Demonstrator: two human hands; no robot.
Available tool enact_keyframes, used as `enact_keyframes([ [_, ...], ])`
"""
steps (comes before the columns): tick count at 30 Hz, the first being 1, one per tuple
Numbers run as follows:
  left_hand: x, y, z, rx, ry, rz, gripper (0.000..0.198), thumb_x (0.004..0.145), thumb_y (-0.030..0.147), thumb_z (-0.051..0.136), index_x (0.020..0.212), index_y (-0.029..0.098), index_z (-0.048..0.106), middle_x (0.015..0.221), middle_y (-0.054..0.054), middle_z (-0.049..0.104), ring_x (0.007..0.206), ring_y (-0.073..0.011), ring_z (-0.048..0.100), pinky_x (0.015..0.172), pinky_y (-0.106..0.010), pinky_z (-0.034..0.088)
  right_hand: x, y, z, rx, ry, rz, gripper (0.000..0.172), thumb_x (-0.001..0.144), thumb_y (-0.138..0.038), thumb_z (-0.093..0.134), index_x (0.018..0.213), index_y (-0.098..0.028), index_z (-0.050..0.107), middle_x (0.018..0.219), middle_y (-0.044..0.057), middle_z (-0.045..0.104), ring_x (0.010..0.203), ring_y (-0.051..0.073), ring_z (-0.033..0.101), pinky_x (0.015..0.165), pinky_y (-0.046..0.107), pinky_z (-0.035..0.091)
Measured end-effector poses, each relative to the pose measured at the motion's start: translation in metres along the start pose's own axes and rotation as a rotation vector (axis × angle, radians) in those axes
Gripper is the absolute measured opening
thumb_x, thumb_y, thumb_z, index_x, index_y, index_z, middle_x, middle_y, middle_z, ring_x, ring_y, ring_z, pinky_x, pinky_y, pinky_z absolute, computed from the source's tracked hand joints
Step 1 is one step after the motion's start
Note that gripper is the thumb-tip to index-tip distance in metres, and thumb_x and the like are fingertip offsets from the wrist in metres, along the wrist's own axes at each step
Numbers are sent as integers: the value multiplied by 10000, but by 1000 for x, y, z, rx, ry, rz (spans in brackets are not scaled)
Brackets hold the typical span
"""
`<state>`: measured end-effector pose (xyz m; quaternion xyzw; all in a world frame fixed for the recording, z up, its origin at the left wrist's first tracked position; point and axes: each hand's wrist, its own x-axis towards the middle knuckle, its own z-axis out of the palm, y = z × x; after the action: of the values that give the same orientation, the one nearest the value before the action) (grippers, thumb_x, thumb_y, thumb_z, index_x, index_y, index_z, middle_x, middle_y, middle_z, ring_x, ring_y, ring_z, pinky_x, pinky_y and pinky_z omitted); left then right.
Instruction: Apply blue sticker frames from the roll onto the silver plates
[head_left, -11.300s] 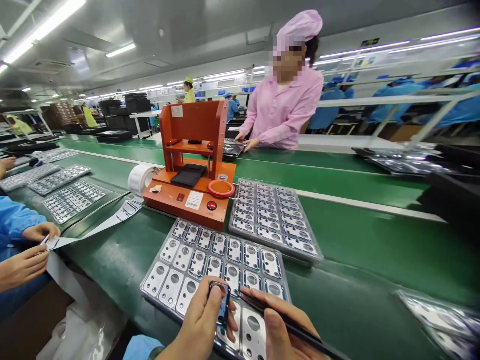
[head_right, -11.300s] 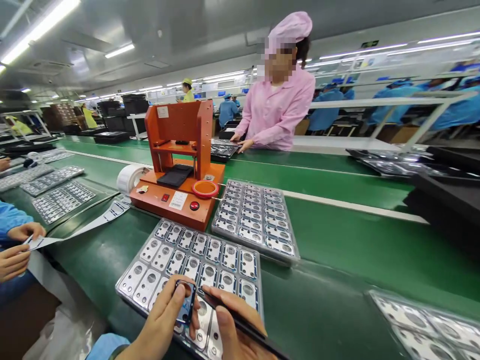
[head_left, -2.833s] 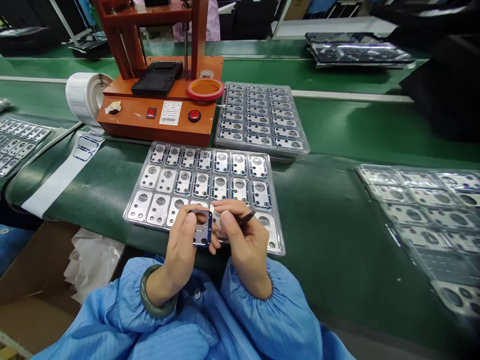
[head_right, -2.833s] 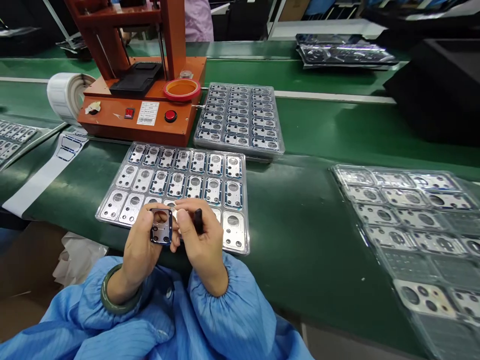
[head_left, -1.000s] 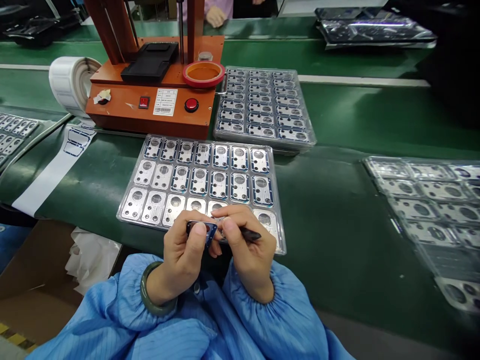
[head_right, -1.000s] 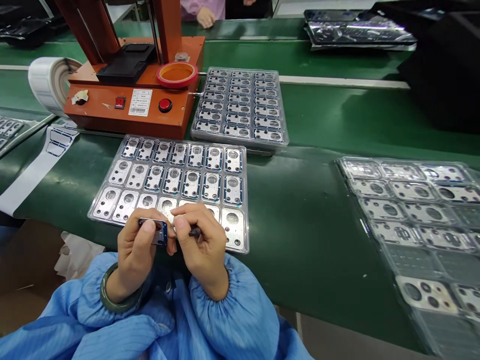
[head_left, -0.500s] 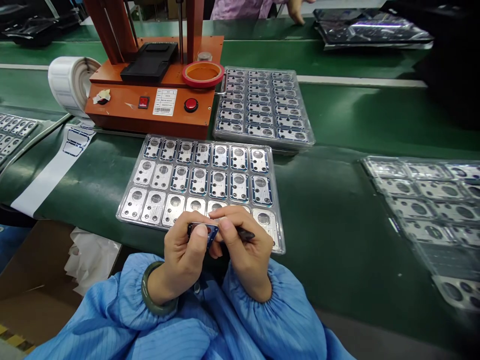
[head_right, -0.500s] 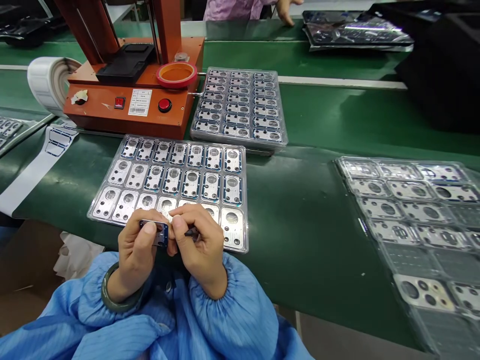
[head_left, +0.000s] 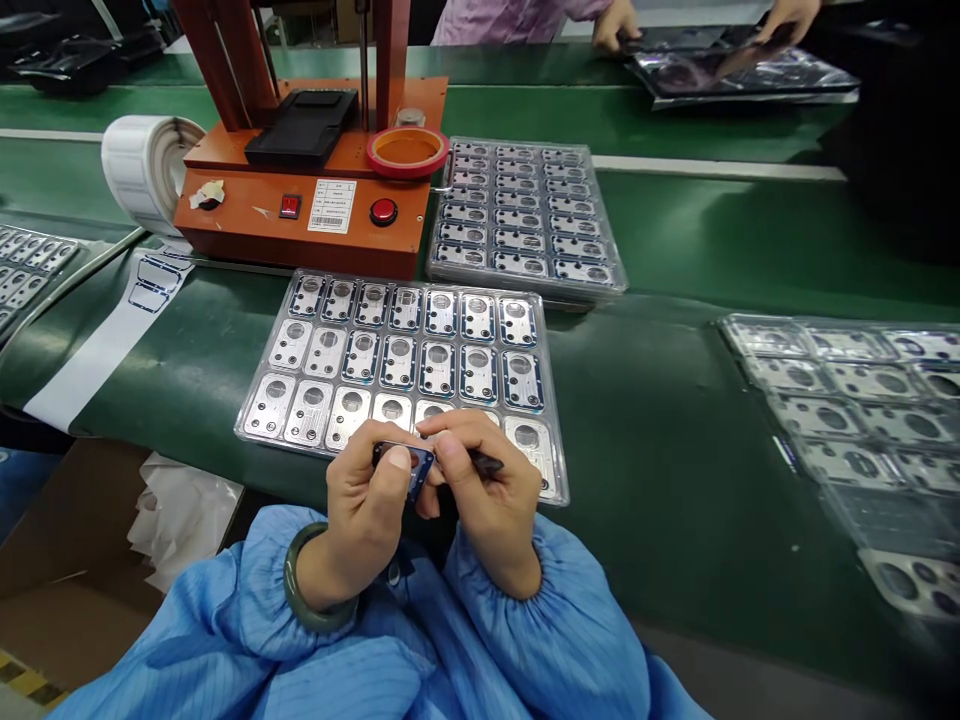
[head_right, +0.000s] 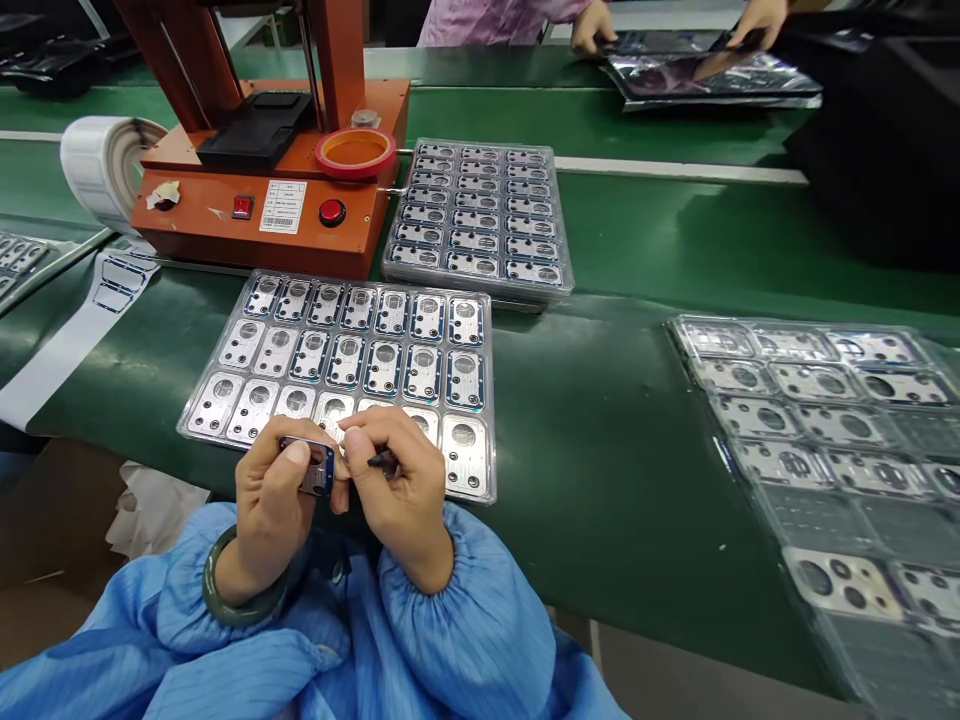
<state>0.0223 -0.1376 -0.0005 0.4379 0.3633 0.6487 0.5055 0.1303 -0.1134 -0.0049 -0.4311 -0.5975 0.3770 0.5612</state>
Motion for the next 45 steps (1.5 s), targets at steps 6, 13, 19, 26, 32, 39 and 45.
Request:
enact_keyframes([
  [6,0,-2,0,-24,12,-77,199,970,335,435,921,193,566,601,28,579,480,-95,532,495,-218,469,-4,2,1,122,-13,83,244,924,-291,560,703,-209,620,880,28,665,486,89,582,542,303,525],
  [13,2,-1,1,-58,-17,-14,146,969,278,450,944,200,571,658,25,612,500,-85,551,513,-209,491,-6,2,2,130,-4,98,250,926,-302,560,703,-212,629,887,24,667,484,88,573,552,315,527],
  [19,2,-2,1,-22,1,1,123,961,269,479,913,198,567,666,30,612,495,-73,550,505,-193,496,-3,2,0,57,-1,28,227,919,-275,563,708,-237,638,836,24,688,742,171,655,656,340,531],
  [26,1,-3,0,-59,2,-8,124,960,239,478,906,190,578,694,29,629,491,-61,557,485,-173,492,-1,2,0,47,1,31,236,917,-299,560,707,-222,635,848,34,694,747,169,648,691,341,524],
  [32,0,-2,-1,-55,-3,-11,125,946,258,503,897,194,599,672,32,622,483,-68,559,478,-176,491,0,2,-1,27,-6,8,214,910,-259,562,710,-218,629,847,30,698,751,160,634,700,326,507],
  [39,0,-2,0,-73,4,-18,132,940,264,511,868,195,597,645,37,608,481,-72,552,501,-188,484,0,1,0,29,-9,-22,194,909,-204,558,731,-224,633,845,4,697,753,136,629,696,293,495],
  [45,2,-2,0,-72,-7,-28,150,955,254,485,857,189,577,638,39,590,481,-64,529,500,-182,467,0,2,0,30,-10,-7,213,913,-223,556,713,-219,632,842,20,694,766,153,644,713,320,511],
])
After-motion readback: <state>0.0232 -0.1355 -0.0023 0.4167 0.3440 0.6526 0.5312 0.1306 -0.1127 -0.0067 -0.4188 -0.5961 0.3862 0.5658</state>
